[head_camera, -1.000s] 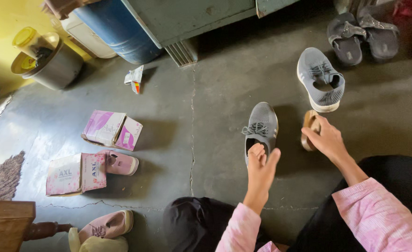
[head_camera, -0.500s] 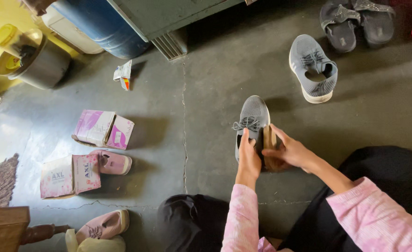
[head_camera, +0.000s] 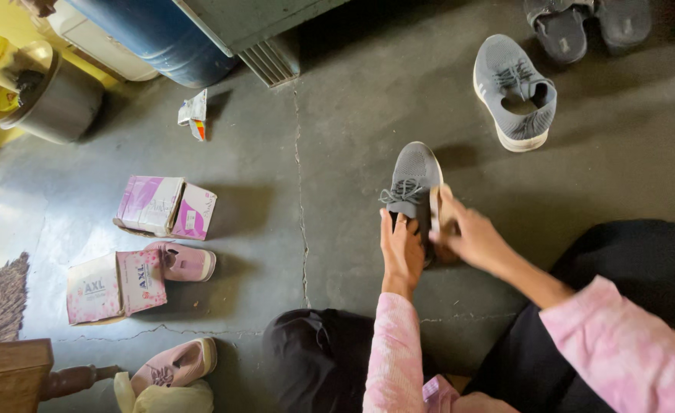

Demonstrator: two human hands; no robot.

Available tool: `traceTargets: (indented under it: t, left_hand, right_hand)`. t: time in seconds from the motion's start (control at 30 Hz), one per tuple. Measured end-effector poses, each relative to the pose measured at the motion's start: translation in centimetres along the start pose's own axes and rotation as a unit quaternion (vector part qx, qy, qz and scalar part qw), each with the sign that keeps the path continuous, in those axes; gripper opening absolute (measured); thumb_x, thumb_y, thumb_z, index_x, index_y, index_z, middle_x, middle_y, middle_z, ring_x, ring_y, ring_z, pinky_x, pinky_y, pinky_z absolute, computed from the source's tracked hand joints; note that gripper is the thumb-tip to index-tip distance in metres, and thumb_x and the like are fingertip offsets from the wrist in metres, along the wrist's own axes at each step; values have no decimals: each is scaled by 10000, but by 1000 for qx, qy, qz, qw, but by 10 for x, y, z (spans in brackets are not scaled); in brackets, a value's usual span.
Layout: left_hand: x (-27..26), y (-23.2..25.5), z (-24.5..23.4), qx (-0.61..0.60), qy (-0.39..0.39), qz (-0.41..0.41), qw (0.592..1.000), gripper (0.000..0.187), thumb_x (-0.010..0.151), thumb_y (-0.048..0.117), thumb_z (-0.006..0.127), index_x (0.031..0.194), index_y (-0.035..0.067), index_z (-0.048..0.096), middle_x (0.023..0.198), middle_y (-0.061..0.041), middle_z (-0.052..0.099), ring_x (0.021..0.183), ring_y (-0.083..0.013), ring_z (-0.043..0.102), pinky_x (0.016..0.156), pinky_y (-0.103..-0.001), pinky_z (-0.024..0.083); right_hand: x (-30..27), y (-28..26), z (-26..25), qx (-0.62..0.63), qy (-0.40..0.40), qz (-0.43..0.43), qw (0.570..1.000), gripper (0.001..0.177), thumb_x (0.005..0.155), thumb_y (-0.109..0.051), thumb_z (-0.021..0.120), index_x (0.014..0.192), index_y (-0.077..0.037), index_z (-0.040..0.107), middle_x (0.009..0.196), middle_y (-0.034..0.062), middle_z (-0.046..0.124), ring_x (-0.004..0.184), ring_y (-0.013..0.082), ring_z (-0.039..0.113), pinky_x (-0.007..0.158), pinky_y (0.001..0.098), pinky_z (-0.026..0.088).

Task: The person sits on the floor and uses a brush to clean a pair of grey sneakers. They scrub the upper fabric, laces, and sole of one shoe, then repeat the process on the other shoe, turning them over to clean different surfaces.

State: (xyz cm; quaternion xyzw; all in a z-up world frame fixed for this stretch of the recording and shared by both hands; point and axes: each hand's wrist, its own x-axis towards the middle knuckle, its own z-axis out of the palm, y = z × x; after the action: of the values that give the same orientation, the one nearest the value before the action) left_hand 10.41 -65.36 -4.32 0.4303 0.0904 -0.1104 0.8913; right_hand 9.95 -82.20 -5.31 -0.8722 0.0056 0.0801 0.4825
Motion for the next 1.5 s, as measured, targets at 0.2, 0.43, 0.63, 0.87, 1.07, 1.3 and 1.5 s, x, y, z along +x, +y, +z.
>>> traceTargets:
  t: [0.2,0.43,0.63,0.87,1.07,1.3,1.5]
  left_hand:
    - [10,-3,-8,9,29,-124,992,873,991,747,231,1657,184,237,1603,-98,334,1421,-286,338,1163,-427,194]
    - [5,-6,-7,-3,-38,-57,998,924,971,718,284,1629,73,215,1682,-184,255,1524,-363,255,1235,-488,176]
    - [7,-5,-8,27,14,-119,992,961,950,750,250,1654,102,160,1686,-166,163,1542,-331,162,1227,-466,76]
    - [8,-12,-16,35,-63,-58,996,949,951,710,370,1624,73,164,1694,-242,192,1556,-404,207,1247,-531,172]
    - [20,-17,-25,39,-29,-119,992,1034,929,769,348,1659,66,139,1695,-180,136,1545,-317,169,1231,-479,111]
    - [25,-36,-37,181,10,-76,980,668,990,493,561,1446,5,539,1429,-91,565,1278,-197,486,1105,-332,356]
    - [15,-34,-62,402,74,-95,908,333,991,324,614,1141,36,690,1046,-39,700,893,-81,567,861,-255,436]
  right_hand:
    - [18,-11,-14,36,43,-41,998,759,828,-413,771,1470,-102,514,1136,207,748,1009,316,739,868,391,551]
    - [-10,-10,9,-36,71,-86,993,905,784,-426,818,1539,-82,457,952,247,710,864,349,689,789,431,537]
    - [42,-18,-24,36,97,62,993,782,814,-402,778,1485,-105,507,1008,229,725,763,368,741,729,441,559]
    - [-23,-20,3,-57,74,-81,992,764,761,-412,801,1401,-67,567,886,149,772,851,347,706,772,420,552]
    - [32,-11,-14,4,61,-3,998,660,821,-421,808,1333,-57,605,999,147,743,901,294,725,810,388,561]
    - [25,-3,-37,280,-55,149,947,868,821,-156,784,1563,-180,333,1145,110,630,964,227,668,787,406,589]
    - [0,-19,-54,0,-41,-38,998,904,834,-14,744,1609,-265,353,1179,117,572,1031,269,603,953,389,522]
